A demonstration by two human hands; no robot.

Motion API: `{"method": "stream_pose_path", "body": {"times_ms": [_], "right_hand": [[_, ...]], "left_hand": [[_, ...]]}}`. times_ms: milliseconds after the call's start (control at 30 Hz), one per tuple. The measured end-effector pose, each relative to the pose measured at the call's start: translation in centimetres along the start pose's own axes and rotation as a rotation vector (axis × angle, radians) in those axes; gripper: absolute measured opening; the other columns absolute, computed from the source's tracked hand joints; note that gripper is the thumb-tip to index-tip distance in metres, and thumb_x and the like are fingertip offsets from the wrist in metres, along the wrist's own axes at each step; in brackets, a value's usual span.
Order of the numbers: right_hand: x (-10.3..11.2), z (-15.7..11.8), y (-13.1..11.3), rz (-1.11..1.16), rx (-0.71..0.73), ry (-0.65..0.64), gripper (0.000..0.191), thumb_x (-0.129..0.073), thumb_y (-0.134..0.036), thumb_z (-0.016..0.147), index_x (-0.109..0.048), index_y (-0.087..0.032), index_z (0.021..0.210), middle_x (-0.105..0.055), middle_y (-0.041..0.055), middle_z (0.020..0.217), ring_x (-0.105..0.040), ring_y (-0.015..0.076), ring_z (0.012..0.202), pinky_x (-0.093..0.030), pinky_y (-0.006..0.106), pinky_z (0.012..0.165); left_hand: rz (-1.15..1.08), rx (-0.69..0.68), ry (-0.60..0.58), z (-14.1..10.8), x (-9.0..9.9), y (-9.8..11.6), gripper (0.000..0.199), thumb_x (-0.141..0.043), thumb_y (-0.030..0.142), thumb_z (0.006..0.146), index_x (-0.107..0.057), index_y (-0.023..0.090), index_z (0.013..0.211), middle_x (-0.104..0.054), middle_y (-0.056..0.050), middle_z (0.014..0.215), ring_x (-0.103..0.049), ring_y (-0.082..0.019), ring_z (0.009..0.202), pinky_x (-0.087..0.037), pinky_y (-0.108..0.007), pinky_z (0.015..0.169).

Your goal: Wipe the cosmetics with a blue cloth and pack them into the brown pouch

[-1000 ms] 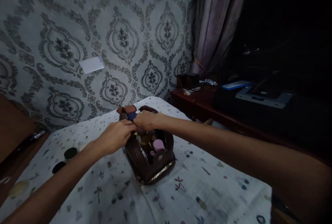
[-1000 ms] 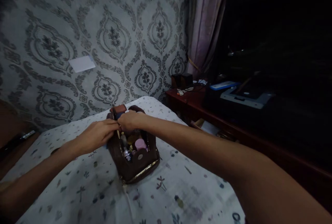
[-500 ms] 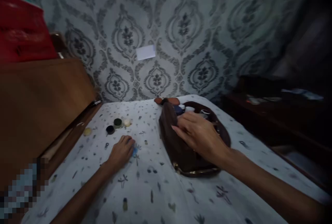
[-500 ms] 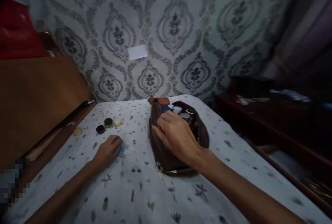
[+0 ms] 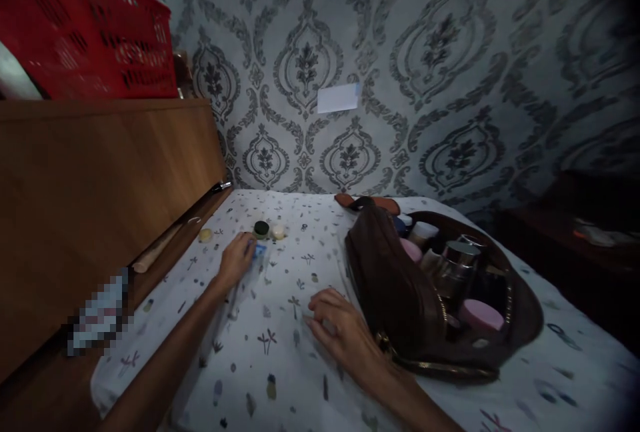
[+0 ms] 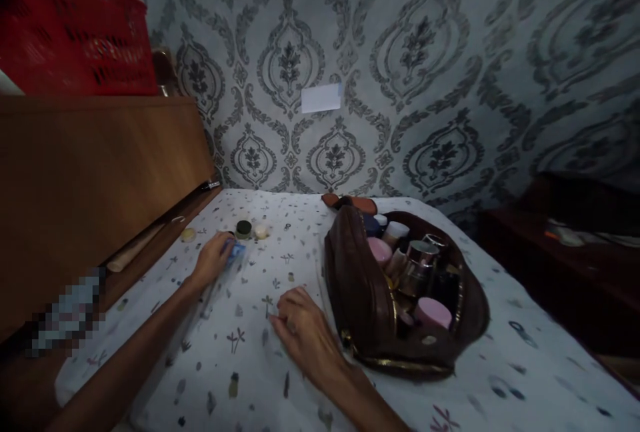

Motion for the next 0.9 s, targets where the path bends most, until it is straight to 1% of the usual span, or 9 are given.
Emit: {"method": "stream_pose_path", "body": {"times_ms": [133, 300, 400, 500, 600, 667, 733, 800, 900], "right_hand": [[-2.7, 0.3, 4.0, 0.151, -0.227, 0.031, 0.027, -0.055, -0.025, 0.088, -0.050, -0.021, 0.061, -0.064, 0.0031, 0.071, -0.061, 0.0190, 0.073, -0.047, 0.032, 0.068], [-4.2, -0.7, 5.9, 0.200, -0.390, 0.089, 0.025, -0.058, -0.023, 0.081, -0.051, -0.020, 0.058, -0.060, 0.0006, 0.065, -0.057, 0.0166, 0.068, -0.043, 0.028, 0.065], [-4.1, -1.4, 6.0, 0.208, -0.422, 0.100, 0.022, -0.062, -0.019, 0.078, -0.053, -0.019, 0.057, -0.059, -0.0012, 0.063, -0.056, 0.0151, 0.067, -0.042, 0.026, 0.066], [-3.6, -1.7, 6.3, 0.244, -0.459, 0.118, 0.021, -0.065, -0.018, 0.076, -0.055, -0.019, 0.057, -0.060, -0.0017, 0.064, -0.057, 0.0145, 0.068, -0.043, 0.025, 0.067], [-3.2, -1.7, 6.7, 0.322, -0.479, 0.146, 0.014, -0.063, -0.021, 0.079, -0.060, -0.019, 0.065, -0.062, -0.0011, 0.068, -0.059, 0.0148, 0.070, -0.045, 0.025, 0.067], [-3.2, -1.7, 7.2, 0.464, -0.505, 0.169, 0.010, -0.061, -0.028, 0.082, -0.065, -0.019, 0.082, -0.066, 0.0010, 0.081, -0.061, 0.0150, 0.073, -0.048, 0.026, 0.066], [-3.5, -1.9, 8.0, 0.662, -0.556, 0.218, 0.028, -0.064, -0.038, 0.082, -0.064, -0.021, 0.104, -0.066, 0.0051, 0.101, -0.064, 0.0159, 0.078, -0.051, 0.027, 0.065], [-3.8, -2.2, 8.7, 0.863, -0.606, 0.271, 0.050, -0.070, -0.047, 0.078, -0.057, -0.023, 0.120, -0.061, 0.0085, 0.118, -0.067, 0.0181, 0.087, -0.055, 0.030, 0.069], [-4.3, -2.2, 9.0, 1.061, -0.628, 0.286, 0.067, -0.076, -0.057, 0.071, -0.054, -0.025, 0.126, -0.060, 0.0078, 0.119, -0.065, 0.0208, 0.100, -0.057, 0.035, 0.079]], "left_hand": [[0.028, 0.040, 0.020, 2.7, 0.4, -1.8, 0.034, -0.028, 0.026, 0.102, -0.057, 0.019, 0.117, -0.063, -0.011, 0.116, -0.059, -0.022, 0.112, -0.047, -0.036, 0.097], [0.078, -0.060, -0.121, 5.7, -1.7, 0.5, 0.042, -0.046, 0.026, 0.095, -0.051, 0.019, 0.136, -0.052, -0.015, 0.142, -0.047, -0.028, 0.132, -0.045, -0.039, 0.100], [0.106, -0.080, -0.211, 6.7, -2.9, 1.3, 0.046, -0.054, 0.025, 0.087, -0.055, 0.014, 0.132, -0.058, -0.020, 0.132, -0.056, -0.034, 0.120, -0.050, -0.042, 0.090], [0.130, -0.088, -0.226, 7.1, -3.1, 1.6, 0.039, -0.052, 0.024, 0.086, -0.060, 0.014, 0.122, -0.061, -0.020, 0.122, -0.059, -0.034, 0.115, -0.051, -0.041, 0.086], [0.113, -0.107, -0.197, 6.3, -2.6, 2.5, 0.040, -0.048, 0.030, 0.089, -0.058, 0.016, 0.125, -0.059, -0.018, 0.126, -0.057, -0.033, 0.117, -0.050, -0.042, 0.090], [-0.070, -0.115, -0.149, 5.0, -1.8, 3.7, 0.044, -0.049, 0.037, 0.089, -0.057, 0.016, 0.127, -0.060, -0.015, 0.128, -0.058, -0.030, 0.117, -0.049, -0.041, 0.096], [-0.393, -0.103, -0.116, 3.2, -1.4, 5.4, 0.047, -0.054, 0.044, 0.086, -0.059, 0.016, 0.124, -0.065, -0.012, 0.124, -0.061, -0.027, 0.115, -0.048, -0.038, 0.099], [-0.644, -0.061, -0.156, 1.2, -2.1, 7.2, 0.050, -0.053, 0.051, 0.087, -0.062, 0.016, 0.121, -0.070, -0.010, 0.114, -0.066, -0.025, 0.102, -0.052, -0.037, 0.091], [-0.733, -0.058, -0.182, -1.5, -3.1, 10.1, 0.047, -0.051, 0.052, 0.088, -0.066, 0.016, 0.113, -0.074, -0.009, 0.101, -0.068, -0.024, 0.091, -0.053, -0.037, 0.086]]}}
Point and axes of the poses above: each hand's wrist, its own z-axis towards the middle knuckle, its own x-axis out of the back of the hand, y = z × x, the point moved 10 cm from there along z, towards the middle knuckle
